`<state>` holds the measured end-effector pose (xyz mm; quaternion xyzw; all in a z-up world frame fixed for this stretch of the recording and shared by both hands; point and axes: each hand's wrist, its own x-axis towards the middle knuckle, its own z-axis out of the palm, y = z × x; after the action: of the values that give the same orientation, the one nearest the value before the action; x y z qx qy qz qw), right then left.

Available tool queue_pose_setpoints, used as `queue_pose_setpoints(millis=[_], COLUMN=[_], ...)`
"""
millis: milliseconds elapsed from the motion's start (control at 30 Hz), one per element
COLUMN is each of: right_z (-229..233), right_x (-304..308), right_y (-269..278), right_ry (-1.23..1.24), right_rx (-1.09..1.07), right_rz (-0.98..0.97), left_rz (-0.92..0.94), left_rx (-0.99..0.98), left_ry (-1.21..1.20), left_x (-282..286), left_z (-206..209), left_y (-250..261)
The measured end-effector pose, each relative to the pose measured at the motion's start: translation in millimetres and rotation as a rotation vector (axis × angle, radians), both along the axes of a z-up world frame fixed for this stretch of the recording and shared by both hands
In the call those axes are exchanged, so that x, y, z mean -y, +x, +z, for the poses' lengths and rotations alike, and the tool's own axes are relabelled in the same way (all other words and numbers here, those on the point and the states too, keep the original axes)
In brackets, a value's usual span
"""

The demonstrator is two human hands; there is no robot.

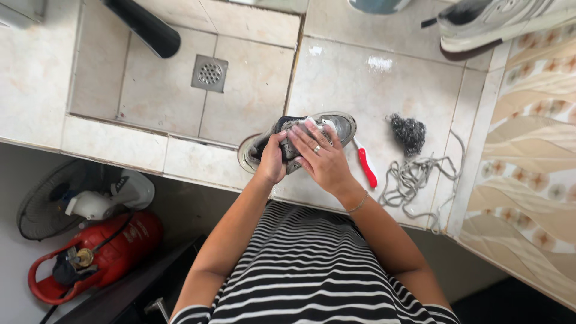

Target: The person cleans a shoe in a sink by rinsing it with water and scrubbing the exterior and interior with a toothbrush.

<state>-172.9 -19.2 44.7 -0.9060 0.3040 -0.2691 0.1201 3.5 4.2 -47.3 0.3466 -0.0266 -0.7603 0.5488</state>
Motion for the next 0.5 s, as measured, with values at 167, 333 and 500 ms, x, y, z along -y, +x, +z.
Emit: queue_pose_setpoints(millis=[167, 333, 500], right_z=[-16, -25, -13], right_x=[1, -3, -9], right_y=[9, 7, 1], right_ry=[0.15, 0.167, 0.097], right_rx=[0.093, 0.142, 0.087], right_rz=[-0.352, -0.068, -0.127], left_rz=[0.035, 0.028, -0.052], left_rx=[0.032, -0.061, 0.098], left_ry=[0.024, 0.116, 0.032], left_x=[5, 10, 14], left_z=[8, 10, 23], left_y=[-4, 0, -2])
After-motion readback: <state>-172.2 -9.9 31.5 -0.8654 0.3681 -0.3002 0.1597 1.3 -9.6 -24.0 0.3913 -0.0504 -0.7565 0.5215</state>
